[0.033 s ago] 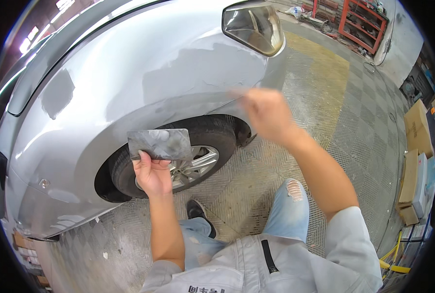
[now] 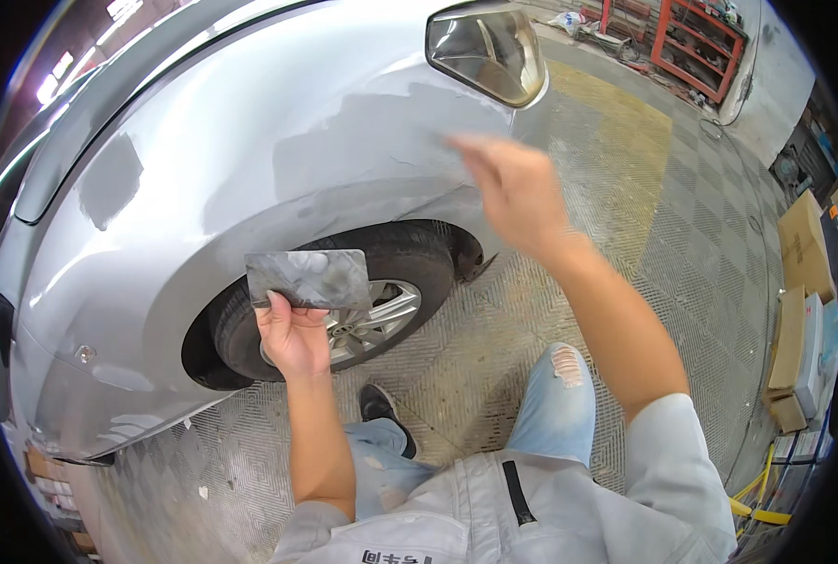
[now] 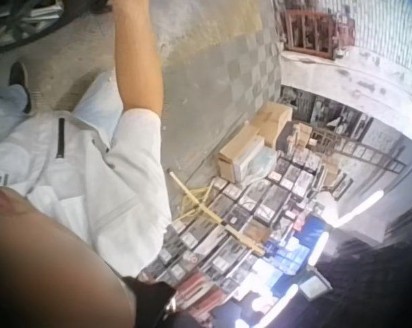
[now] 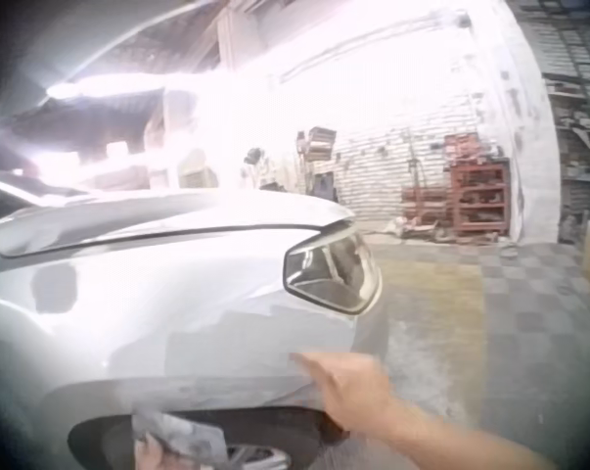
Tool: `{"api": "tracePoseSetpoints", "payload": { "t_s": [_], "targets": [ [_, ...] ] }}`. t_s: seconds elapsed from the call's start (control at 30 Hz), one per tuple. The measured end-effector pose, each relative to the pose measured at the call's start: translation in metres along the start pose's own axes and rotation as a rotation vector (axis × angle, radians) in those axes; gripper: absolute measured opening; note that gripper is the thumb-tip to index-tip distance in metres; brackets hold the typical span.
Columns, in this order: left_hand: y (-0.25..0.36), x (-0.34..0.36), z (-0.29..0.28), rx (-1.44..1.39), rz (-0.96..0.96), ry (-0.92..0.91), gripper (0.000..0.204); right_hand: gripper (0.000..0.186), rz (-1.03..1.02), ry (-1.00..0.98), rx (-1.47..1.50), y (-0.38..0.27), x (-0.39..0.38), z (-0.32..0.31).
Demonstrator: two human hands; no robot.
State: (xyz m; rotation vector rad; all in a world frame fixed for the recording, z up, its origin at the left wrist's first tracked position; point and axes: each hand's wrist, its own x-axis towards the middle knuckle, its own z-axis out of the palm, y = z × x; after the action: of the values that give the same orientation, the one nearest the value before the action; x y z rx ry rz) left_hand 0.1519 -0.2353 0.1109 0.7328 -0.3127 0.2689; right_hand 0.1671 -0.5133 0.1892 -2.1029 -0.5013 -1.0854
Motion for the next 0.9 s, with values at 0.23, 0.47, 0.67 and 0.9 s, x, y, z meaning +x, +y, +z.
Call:
{"api": "tracePoseSetpoints", "payload": {
  "t_s": [0.23,0.47,0.67,0.9],
  "targets": [
    [0.004,-0.007,-0.011,-0.017,-0.037,-0.16,0.034,0.026,-0.063,0.216,-0.135,0.01,0.056,0.046],
    [0.011,-0.008,-0.019,-0.022,-0.022,-0.191,0.034,0.035,-0.172,0.16,-0.075,-0.031,-0.012,0.078],
    [0.002,-0.003,-0.011,0.033,-0.059,-0.156,0.03,0.034,0.108,0.102,0.202,-0.035,-0.052,0.049],
    [-0.025,-0.015,0.011,0.202,-0.119,-0.103,0.024,0.02,0.291,-0.455,0.754,-0.018,-0.059,0.005]
  ]
}}
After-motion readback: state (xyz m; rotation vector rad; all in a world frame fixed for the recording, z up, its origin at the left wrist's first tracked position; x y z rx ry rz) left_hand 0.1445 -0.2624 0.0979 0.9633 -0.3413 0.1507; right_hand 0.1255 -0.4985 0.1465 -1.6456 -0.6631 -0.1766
